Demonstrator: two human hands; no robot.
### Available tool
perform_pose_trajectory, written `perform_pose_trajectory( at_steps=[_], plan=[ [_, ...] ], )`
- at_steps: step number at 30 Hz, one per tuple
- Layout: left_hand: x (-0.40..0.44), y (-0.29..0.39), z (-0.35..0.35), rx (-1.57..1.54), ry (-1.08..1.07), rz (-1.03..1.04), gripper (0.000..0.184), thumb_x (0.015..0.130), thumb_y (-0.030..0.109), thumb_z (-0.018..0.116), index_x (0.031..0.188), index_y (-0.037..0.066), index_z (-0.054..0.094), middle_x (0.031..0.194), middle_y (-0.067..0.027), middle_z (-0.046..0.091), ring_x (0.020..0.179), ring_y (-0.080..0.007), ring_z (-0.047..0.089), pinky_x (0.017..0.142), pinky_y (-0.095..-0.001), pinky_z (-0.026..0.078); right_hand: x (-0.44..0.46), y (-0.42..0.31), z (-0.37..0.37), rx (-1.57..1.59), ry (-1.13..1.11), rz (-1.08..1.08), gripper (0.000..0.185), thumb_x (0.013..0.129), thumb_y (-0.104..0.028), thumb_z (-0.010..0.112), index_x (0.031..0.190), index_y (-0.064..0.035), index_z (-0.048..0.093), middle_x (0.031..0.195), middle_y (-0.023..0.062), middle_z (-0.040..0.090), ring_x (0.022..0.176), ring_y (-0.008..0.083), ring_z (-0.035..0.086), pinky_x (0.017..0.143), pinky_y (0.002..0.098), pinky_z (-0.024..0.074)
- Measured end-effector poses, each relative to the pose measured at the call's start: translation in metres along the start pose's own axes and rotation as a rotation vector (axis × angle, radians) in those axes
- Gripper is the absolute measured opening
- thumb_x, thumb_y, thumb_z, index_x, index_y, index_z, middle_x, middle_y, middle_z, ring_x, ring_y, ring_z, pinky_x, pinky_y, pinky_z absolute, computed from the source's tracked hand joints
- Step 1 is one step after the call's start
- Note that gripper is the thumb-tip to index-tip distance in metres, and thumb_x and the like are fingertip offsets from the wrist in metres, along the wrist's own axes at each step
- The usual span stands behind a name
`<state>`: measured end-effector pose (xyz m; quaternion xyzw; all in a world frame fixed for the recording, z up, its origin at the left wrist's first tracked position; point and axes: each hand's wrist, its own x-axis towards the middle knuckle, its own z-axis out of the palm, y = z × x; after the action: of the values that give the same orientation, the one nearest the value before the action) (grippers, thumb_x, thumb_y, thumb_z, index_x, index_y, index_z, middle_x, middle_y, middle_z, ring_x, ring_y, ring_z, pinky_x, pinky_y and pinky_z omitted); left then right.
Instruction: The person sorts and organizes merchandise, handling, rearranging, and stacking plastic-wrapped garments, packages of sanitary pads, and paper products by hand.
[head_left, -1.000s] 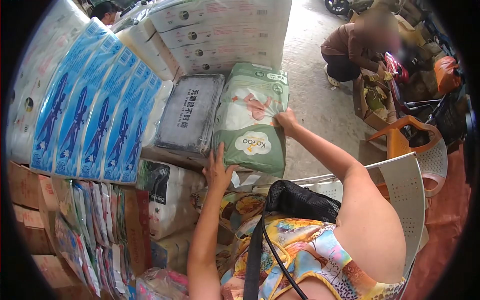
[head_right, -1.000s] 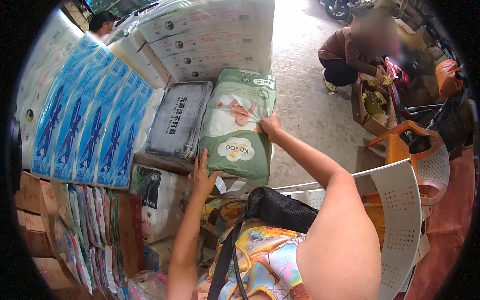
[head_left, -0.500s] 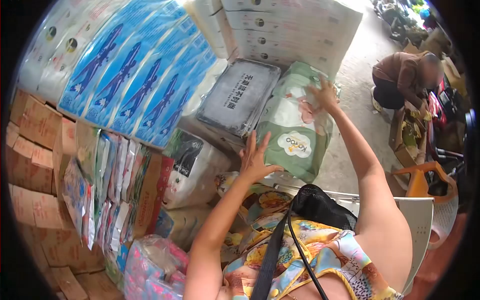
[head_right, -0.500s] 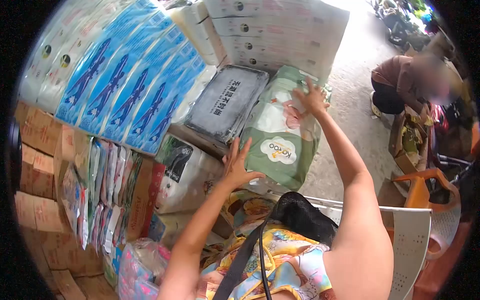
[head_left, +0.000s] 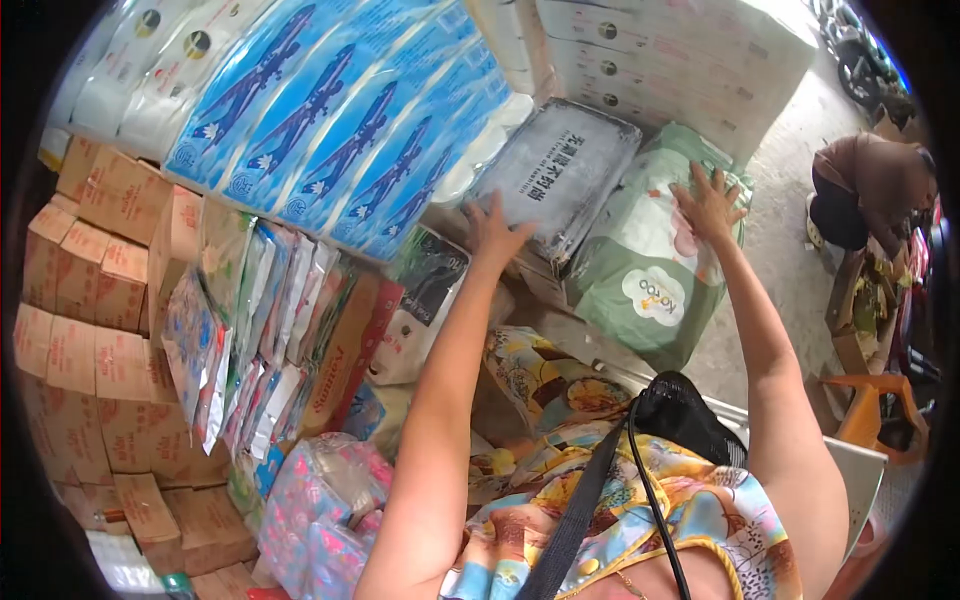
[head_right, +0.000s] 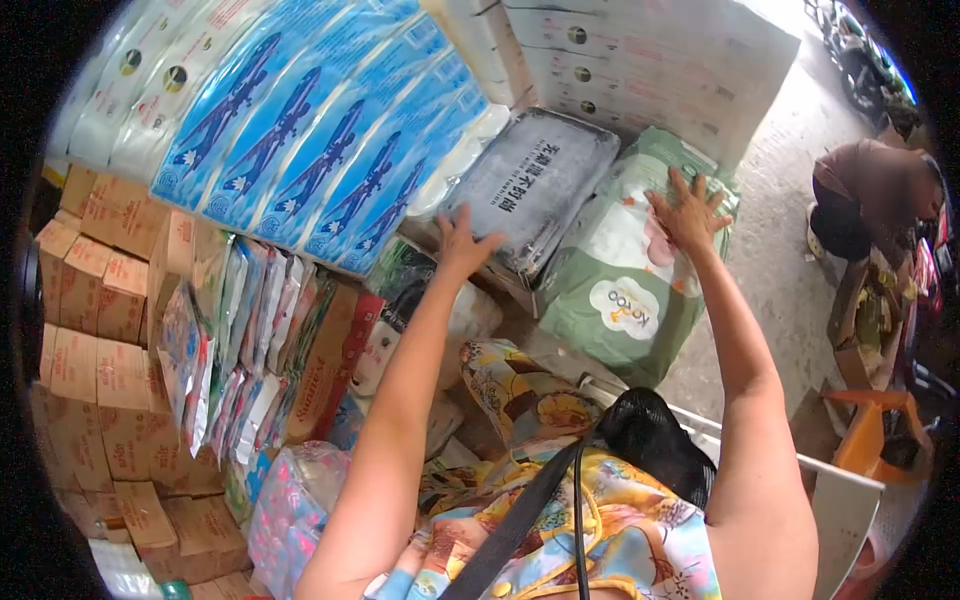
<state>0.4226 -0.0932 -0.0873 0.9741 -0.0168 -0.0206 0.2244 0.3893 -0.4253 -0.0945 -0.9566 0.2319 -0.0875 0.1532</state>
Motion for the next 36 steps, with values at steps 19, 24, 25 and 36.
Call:
perform_pose_trajectory(
  at_steps=[19, 24, 25, 36],
  plan=[
    [0.019, -0.057, 0.004, -0.177, 0.041, -0.143, 0.095, 0.053, 0.043, 0.074, 0.127, 0.005, 0.028, 0.128, -0.02, 0.031, 0.118, -0.0331, 0.033, 0.092, -0.0406, 0.034, -0.001, -0.008, 0.01, -0.02, 0.082, -0.023, 0.062, 0.071, -0.056, 0.053, 0.126, -0.0325, 0.035, 0.137, 0.012, 0.021, 0.122, 0.0454, 0.013, 0.087, 0.0677, 0.0125],
    [0.011, -0.041, -0.006, -0.073, -0.011, -0.263, 0.096, 0.054, 0.047, 0.073, 0.127, 0.003, 0.03, 0.128, -0.0219, 0.03, 0.119, -0.0337, 0.031, 0.094, -0.0418, 0.03, 0.002, -0.008, 0.011, -0.086, 0.079, -0.005, 0.062, 0.071, -0.058, 0.051, 0.126, -0.0335, 0.035, 0.136, 0.0115, 0.022, 0.122, 0.0444, 0.015, 0.086, 0.0682, 0.0134],
    [0.013, -0.049, 0.002, -0.121, 0.012, -0.212, 0.095, 0.054, 0.047, 0.072, 0.127, 0.005, 0.03, 0.129, -0.0212, 0.029, 0.119, -0.0334, 0.031, 0.094, -0.045, 0.029, 0.002, -0.006, 0.013, -0.116, 0.081, 0.005, 0.062, 0.071, -0.058, 0.05, 0.126, -0.0339, 0.034, 0.136, 0.0115, 0.023, 0.122, 0.0441, 0.015, 0.086, 0.0685, 0.0137],
    [-0.101, -0.019, 0.047, -0.373, 0.295, -0.336, 0.066, 0.072, 0.031, 0.062, 0.127, 0.013, 0.031, 0.13, -0.0196, 0.028, 0.118, -0.0364, 0.03, 0.092, -0.0511, 0.027, 0.017, 0.026, 0.048, -0.426, 0.137, -0.022, 0.065, 0.075, -0.071, 0.021, 0.132, -0.0397, 0.016, 0.137, 0.0046, 0.024, 0.119, 0.0424, 0.028, 0.079, 0.0694, 0.024]
  ],
)
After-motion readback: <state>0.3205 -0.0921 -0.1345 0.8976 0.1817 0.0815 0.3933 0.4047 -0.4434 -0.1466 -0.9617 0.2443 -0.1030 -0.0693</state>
